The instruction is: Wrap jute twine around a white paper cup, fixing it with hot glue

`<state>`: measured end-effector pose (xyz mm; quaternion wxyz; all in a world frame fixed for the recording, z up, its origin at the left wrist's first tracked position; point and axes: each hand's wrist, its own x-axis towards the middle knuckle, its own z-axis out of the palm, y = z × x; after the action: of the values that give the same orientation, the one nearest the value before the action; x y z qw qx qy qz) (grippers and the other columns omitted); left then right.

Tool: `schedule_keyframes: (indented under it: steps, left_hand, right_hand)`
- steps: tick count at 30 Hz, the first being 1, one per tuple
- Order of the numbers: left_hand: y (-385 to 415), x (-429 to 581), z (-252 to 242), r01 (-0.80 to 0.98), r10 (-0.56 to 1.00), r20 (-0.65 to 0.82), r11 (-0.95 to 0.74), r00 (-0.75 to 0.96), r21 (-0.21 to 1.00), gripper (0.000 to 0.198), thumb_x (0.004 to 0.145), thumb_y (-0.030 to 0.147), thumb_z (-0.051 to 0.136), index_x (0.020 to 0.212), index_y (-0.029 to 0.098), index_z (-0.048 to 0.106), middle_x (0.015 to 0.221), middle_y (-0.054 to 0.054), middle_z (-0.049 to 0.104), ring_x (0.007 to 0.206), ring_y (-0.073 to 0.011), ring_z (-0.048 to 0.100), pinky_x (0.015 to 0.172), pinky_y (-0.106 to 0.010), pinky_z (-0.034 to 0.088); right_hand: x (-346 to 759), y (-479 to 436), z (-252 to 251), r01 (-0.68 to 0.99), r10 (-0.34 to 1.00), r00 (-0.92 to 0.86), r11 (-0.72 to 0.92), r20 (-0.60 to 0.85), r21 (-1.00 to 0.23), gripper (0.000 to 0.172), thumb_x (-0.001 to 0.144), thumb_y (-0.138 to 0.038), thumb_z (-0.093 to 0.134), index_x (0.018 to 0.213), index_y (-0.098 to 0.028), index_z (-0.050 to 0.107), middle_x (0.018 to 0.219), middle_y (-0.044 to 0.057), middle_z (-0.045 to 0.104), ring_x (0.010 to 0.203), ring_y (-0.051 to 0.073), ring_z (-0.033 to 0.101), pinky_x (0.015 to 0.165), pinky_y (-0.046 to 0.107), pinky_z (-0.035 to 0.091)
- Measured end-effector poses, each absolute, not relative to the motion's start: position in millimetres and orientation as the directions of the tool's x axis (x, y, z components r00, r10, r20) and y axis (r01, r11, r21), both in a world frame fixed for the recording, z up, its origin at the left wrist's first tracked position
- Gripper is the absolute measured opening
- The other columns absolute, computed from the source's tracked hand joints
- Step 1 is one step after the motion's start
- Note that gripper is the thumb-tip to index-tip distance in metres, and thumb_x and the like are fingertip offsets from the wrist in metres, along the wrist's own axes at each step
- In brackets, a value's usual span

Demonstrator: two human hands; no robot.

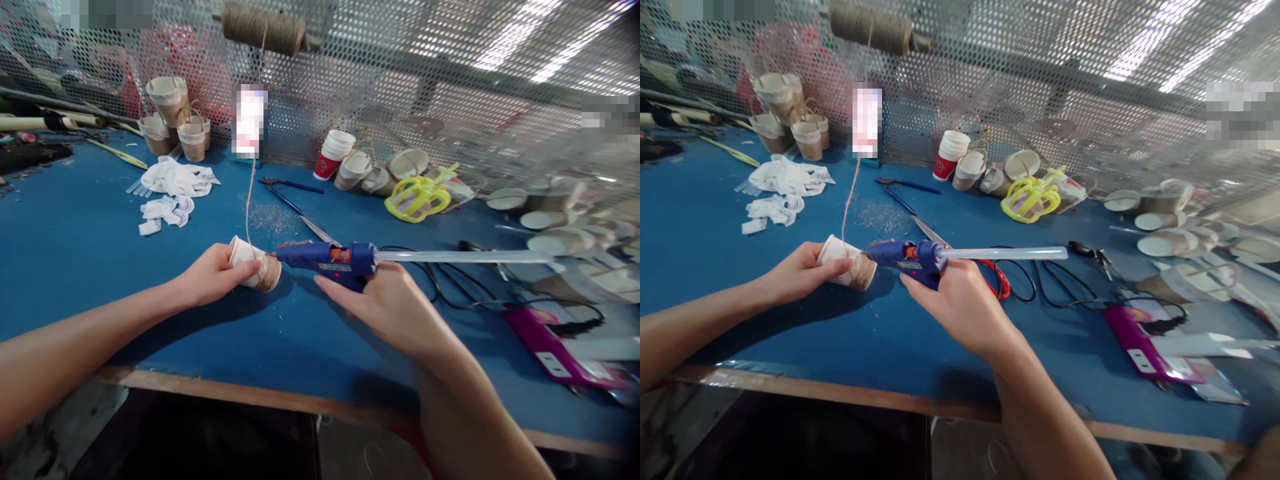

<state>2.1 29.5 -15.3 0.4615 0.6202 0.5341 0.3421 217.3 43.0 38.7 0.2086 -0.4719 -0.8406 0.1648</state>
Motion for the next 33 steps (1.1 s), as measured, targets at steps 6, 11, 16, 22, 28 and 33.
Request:
schedule_keyframes:
  steps: [6,11,16,22,28,33]
  left_hand:
    - [29.1,1.7,-9.7,0.340,0.976,-0.072,-0.002,0.205,0.940,0.026,0.077,0.034,0.048,0.080,0.013,0.063,0.075,-0.003,0.064,0.066,-0.0129,0.054,0.064,-0.023,0.042]
    - [27.8,1.6,-11.6,0.355,0.974,-0.074,-0.007,0.214,0.935,0.030,0.076,0.037,0.046,0.074,0.011,0.061,0.073,-0.004,0.063,0.065,-0.0134,0.053,0.063,-0.024,0.041]
    - [27.8,0.9,-13.8,0.366,0.973,-0.069,-0.017,0.220,0.930,0.031,0.076,0.037,0.046,0.073,0.011,0.062,0.071,-0.003,0.063,0.063,-0.0131,0.054,0.061,-0.023,0.041]
    - [30.4,2.5,-10.7,0.327,0.980,-0.062,-0.002,0.186,0.945,0.031,0.078,0.035,0.048,0.089,0.012,0.066,0.081,-0.003,0.069,0.067,-0.0131,0.057,0.062,-0.021,0.042]
    - [30.2,4.6,-9.1,0.287,0.982,-0.084,0.032,0.170,0.957,0.030,0.078,0.031,0.048,0.091,0.012,0.067,0.088,-0.005,0.070,0.071,-0.0133,0.058,0.064,-0.020,0.042]
    - [32.1,4.2,-10.7,0.324,0.982,-0.119,0.065,0.150,0.944,0.033,0.077,0.034,0.048,0.088,0.010,0.067,0.079,-0.005,0.068,0.065,-0.0131,0.055,0.058,-0.021,0.039]
  right_hand:
    - [220.8,41.9,41.1,0.711,0.849,-0.500,0.516,0.172,-0.478,0.030,0.075,-0.030,0.054,0.047,-0.023,0.050,0.030,-0.006,0.038,0.035,0.011,0.042,0.038,0.024,0.033]
    - [219.2,42.5,40.6,0.727,0.861,-0.477,0.498,0.174,-0.472,0.030,0.075,-0.030,0.054,0.047,-0.022,0.049,0.032,-0.006,0.041,0.034,0.010,0.042,0.039,0.023,0.035]
    - [218.0,41.5,40.9,0.723,0.858,-0.480,0.505,0.183,-0.471,0.030,0.075,-0.030,0.053,0.047,-0.022,0.048,0.033,-0.006,0.043,0.035,0.009,0.043,0.039,0.022,0.036]
    - [220.8,40.6,41.5,0.718,0.841,-0.501,0.535,0.203,-0.445,0.032,0.074,-0.031,0.053,0.045,-0.022,0.044,0.034,-0.006,0.037,0.036,0.009,0.040,0.037,0.022,0.033]
    - [220.2,41.0,40.9,0.729,0.849,-0.488,0.523,0.201,-0.441,0.032,0.074,-0.032,0.053,0.045,-0.022,0.043,0.035,-0.005,0.037,0.036,0.009,0.037,0.036,0.022,0.031]
    - [221.0,38.8,40.0,0.726,0.849,-0.493,0.522,0.192,-0.448,0.024,0.073,-0.030,0.053,0.052,-0.020,0.051,0.045,-0.003,0.049,0.042,0.010,0.045,0.040,0.021,0.036]
